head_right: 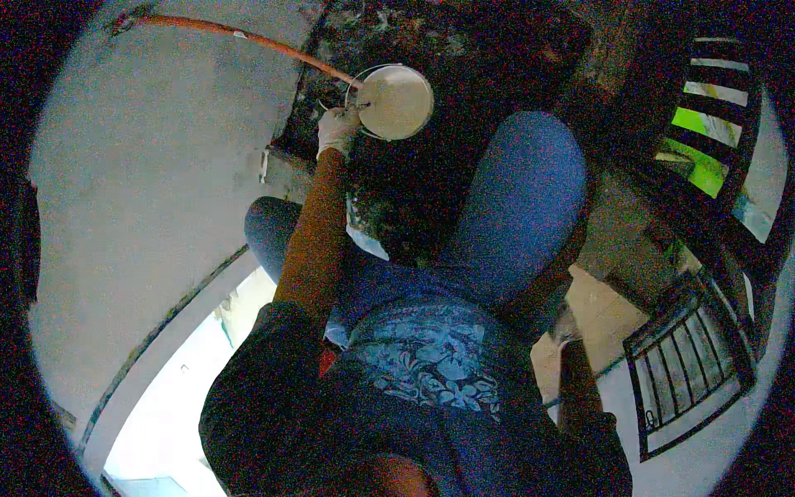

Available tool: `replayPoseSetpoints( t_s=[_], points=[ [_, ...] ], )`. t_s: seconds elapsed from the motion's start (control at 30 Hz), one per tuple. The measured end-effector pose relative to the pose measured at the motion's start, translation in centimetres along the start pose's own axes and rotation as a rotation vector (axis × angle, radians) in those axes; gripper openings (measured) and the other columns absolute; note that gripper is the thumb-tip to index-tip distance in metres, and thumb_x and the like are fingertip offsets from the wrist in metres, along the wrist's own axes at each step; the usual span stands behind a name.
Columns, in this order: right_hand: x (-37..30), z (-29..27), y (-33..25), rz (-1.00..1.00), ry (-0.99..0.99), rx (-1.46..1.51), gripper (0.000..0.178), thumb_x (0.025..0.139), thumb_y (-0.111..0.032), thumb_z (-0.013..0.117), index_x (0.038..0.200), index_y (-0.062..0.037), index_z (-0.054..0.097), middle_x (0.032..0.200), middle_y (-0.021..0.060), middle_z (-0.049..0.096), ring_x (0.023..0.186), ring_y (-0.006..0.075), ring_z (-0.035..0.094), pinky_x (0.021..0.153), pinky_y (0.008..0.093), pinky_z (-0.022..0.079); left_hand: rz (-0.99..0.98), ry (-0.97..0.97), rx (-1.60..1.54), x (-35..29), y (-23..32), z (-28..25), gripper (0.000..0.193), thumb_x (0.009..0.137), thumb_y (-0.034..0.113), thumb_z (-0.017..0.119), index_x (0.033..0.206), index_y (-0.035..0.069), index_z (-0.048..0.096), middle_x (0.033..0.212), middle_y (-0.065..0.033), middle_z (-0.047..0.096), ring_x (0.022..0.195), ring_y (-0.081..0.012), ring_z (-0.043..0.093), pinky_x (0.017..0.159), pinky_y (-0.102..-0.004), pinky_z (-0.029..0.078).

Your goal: Prepare and mix white paint in a bucket and paint tray.

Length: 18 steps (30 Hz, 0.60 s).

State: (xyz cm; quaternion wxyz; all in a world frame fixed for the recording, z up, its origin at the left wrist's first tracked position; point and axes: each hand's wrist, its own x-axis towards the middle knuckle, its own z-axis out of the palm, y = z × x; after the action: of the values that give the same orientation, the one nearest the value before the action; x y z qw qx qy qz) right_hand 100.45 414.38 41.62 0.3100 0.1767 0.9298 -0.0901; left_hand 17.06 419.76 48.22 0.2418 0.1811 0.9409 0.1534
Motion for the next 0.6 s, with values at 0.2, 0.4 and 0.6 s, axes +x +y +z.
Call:
replayPoseSetpoints(
  t_s=[0.2, 0.4, 0.6],
  points=[
    [3.9, -0.9, -2.8, 0.015, -0.006, 0.115, 0.059, 0.092, -0.043, 0.05, 0.133, -0.0022, 0.043, 0.117, 0.0165, 0.058, 0.105, 0.0279, 0.056, 0.088, 0.0421, 0.048, -0.005, -0.074, 0.017, 0.3, -1.3, -1.8, 0.044, 0.077, 0.039, 0.06, 0.101, 0.004, 0.069, 0.1, -0.0236, 0.065, 0.1, -0.0371, 0.061, 0.086, -0.0407, 0.048],
    [3.6, -1.6, -2.1, 0.069, -0.058, 0.204, 0.056, 0.092, -0.042, 0.05, 0.131, -0.0021, 0.044, 0.115, 0.0167, 0.059, 0.103, 0.0282, 0.056, 0.087, 0.042, 0.048, -0.083, -0.103, -0.104, -1.1, 0.4, -1.8, 0.043, 0.076, 0.04, 0.061, 0.1, 0.005, 0.069, 0.1, -0.0236, 0.065, 0.099, -0.0374, 0.062, 0.085, -0.0408, 0.048],
    [5.4, -3.1, -2.6, 0.091, -0.091, 0.308, 0.053, 0.092, -0.04, 0.051, 0.129, -0.002, 0.046, 0.114, 0.0168, 0.059, 0.102, 0.0284, 0.057, 0.085, 0.0418, 0.048, 0.023, -0.043, 0.086, 0.2, -1.0, -1.2, 0.04, 0.078, 0.04, 0.063, 0.092, 0.003, 0.069, 0.087, -0.0171, 0.068, 0.085, -0.0316, 0.066, 0.077, -0.0401, 0.05]
  ],
)
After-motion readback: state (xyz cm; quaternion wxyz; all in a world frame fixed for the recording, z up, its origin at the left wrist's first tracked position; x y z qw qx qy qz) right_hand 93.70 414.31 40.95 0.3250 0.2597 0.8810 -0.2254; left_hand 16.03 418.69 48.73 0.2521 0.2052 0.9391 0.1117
